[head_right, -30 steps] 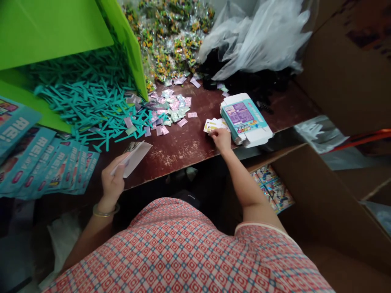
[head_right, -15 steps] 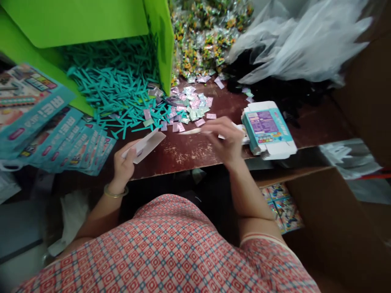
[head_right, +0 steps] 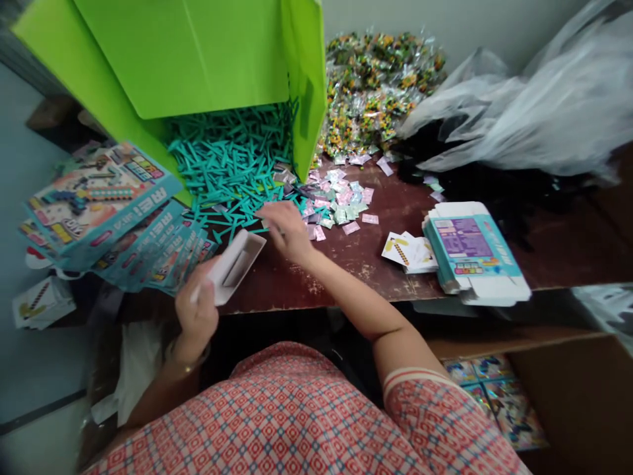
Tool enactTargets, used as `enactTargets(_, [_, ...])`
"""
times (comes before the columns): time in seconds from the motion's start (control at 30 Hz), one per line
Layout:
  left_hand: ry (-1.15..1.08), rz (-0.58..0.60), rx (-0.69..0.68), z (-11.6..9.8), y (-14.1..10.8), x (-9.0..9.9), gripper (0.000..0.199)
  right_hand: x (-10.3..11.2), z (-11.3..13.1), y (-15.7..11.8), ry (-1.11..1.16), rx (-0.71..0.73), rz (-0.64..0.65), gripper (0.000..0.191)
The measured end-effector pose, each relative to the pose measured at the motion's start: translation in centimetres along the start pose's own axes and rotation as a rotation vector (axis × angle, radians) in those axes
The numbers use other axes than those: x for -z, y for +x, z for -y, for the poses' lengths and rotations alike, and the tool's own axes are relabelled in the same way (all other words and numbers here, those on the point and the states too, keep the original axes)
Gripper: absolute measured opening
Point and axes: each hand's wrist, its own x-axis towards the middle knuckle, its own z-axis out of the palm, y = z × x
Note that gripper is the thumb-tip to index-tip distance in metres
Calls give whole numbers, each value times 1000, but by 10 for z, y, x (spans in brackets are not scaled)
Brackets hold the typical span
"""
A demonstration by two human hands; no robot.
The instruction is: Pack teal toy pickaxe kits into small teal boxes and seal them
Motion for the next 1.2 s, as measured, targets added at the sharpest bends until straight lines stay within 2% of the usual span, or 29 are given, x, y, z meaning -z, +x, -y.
enactTargets(0.07, [63, 161, -143, 0, -13, -7, 42, -15, -41, 15, -131, -277, 103, 39])
enactTargets(0.13, [134, 328, -205, 10, -28, -29, 46, -35, -72, 26, -214, -408, 257, 38])
enactTargets(0.23, [285, 540, -135, 33, -49, -74, 47, -55, -97, 35, -225, -397, 319, 34])
enactTargets(0.33, [294, 638, -20, 52, -56, -108, 65, -51, -109, 39, -232, -379, 314, 30])
enactTargets(0.4, [112, 624, 87, 59, -47, -117, 66, -37, -115, 37, -230, -376, 294, 31])
enactTargets(0.47, [-204, 552, 296, 66, -25, -121, 59, -24, -120, 30, -221, -369, 271, 36])
enactTargets(0.53, [-480, 403, 537, 74, 6, -126, 61, -19, -120, 22, -196, -327, 274, 39])
enactTargets(0.57, [-549, 312, 620, 79, 22, -130, 62, -21, -120, 19, -179, -295, 290, 38])
enactTargets(0.63, [-567, 170, 689, 86, 51, -141, 61, -30, -119, 17, -149, -235, 330, 34])
enactTargets(0.67, [-560, 138, 702, 89, 63, -146, 58, -35, -120, 19, -140, -218, 345, 31])
enactTargets(0.73, [-611, 111, 753, 93, 80, -154, 52, -40, -123, 25, -137, -220, 349, 27])
enactTargets(0.83, [-827, 80, 902, 94, 96, -158, 44, -34, -121, 28, -58, -203, 312, 35])
enactTargets(0.87, [-907, 90, 971, 93, 100, -158, 43, -28, -118, 26, 7, -153, 308, 38])
enactTargets(0.93, [-1036, 157, 1125, 90, 108, -158, 41, -14, -109, 18, 175, 59, 353, 40])
enactTargets(1.0, [-1071, 200, 1248, 85, 115, -160, 26, 10, -110, 10, 279, 276, 426, 36])
enactTargets(1.03, [-1055, 210, 1290, 82, 118, -162, 15, 27, -117, 8, 247, 259, 423, 32])
enactTargets(1.07, [-1028, 216, 1322, 78, 120, -165, 10, 48, -131, 6, 163, 149, 382, 27])
enactTargets(1.1, [-997, 216, 1350, 73, 121, -168, 14, 72, -150, 6, 31, -54, 295, 22])
enactTargets(1.13, [-965, 209, 1375, 69, 121, -171, 18, 100, -174, 5, -170, -377, 161, 17])
enactTargets(1.17, [-940, 205, 1395, 64, 121, -173, 21, 128, -200, 3, -272, -531, 78, 20])
enactTargets(1.2, [-923, 198, 1405, 61, 121, -176, 24, 155, -226, 0, -334, -624, 18, 27])
